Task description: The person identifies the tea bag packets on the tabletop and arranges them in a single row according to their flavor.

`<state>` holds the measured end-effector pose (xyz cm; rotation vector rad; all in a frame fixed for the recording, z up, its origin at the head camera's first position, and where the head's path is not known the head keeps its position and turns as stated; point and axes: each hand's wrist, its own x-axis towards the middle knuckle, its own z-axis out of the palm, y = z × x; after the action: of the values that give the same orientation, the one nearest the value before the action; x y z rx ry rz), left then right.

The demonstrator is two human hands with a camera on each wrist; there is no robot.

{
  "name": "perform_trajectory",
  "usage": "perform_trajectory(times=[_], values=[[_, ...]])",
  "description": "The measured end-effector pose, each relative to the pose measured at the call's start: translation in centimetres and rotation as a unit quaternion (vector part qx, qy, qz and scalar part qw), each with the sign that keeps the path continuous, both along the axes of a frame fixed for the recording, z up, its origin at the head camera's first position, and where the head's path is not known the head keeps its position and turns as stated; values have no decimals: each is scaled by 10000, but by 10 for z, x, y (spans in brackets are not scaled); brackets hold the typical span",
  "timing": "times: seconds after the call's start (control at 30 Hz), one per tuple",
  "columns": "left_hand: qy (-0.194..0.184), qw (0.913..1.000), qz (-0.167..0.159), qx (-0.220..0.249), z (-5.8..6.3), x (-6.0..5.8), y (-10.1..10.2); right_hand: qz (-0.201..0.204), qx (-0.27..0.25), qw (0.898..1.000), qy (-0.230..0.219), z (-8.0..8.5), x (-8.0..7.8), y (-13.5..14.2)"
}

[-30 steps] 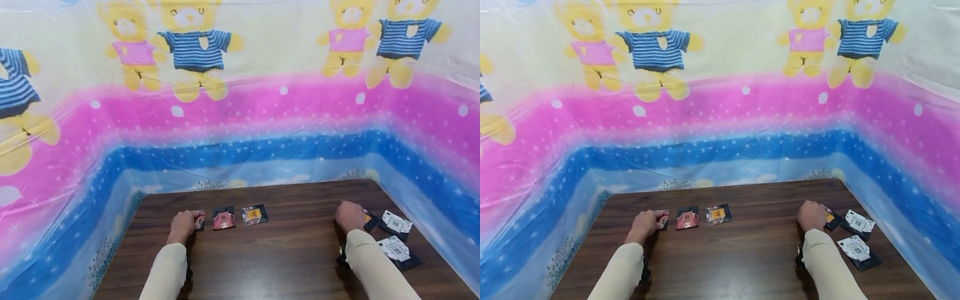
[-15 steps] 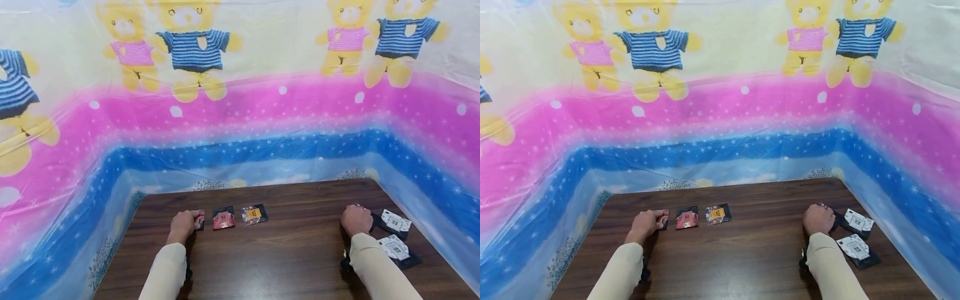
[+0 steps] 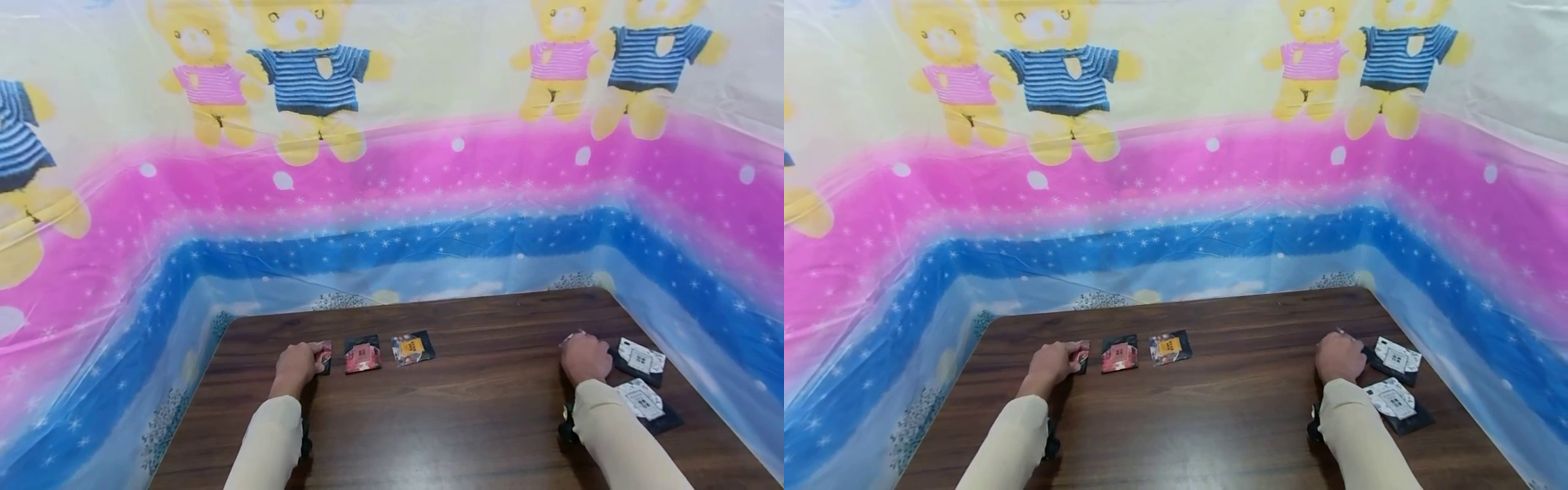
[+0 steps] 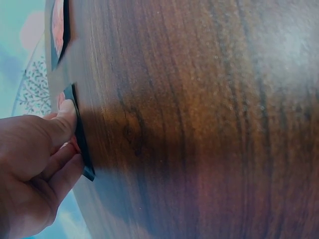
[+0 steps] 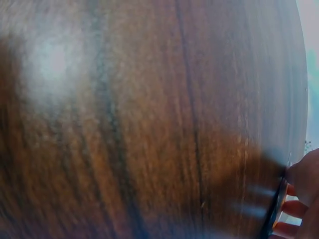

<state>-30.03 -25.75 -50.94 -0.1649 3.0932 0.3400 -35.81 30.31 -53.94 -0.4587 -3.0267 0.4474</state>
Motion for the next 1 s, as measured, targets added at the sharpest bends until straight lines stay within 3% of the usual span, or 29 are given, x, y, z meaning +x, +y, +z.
perform_trajectory(times=[0.13, 0.47, 0.73, 1.0], values=[[-8, 10000, 34, 67, -3, 1, 0, -150, 90, 9997, -153, -1, 1, -3], [-79, 9999, -11, 139, -4, -1, -3, -337, -31, 9994, 3, -3, 2, -5], [-80, 9998, -43, 156, 5, 2, -1, 297, 91, 9995, 30, -4, 1, 3], [-55, 9999, -95, 114, 3, 3, 0, 850, 371, 9952, 325, -4, 0, 5]])
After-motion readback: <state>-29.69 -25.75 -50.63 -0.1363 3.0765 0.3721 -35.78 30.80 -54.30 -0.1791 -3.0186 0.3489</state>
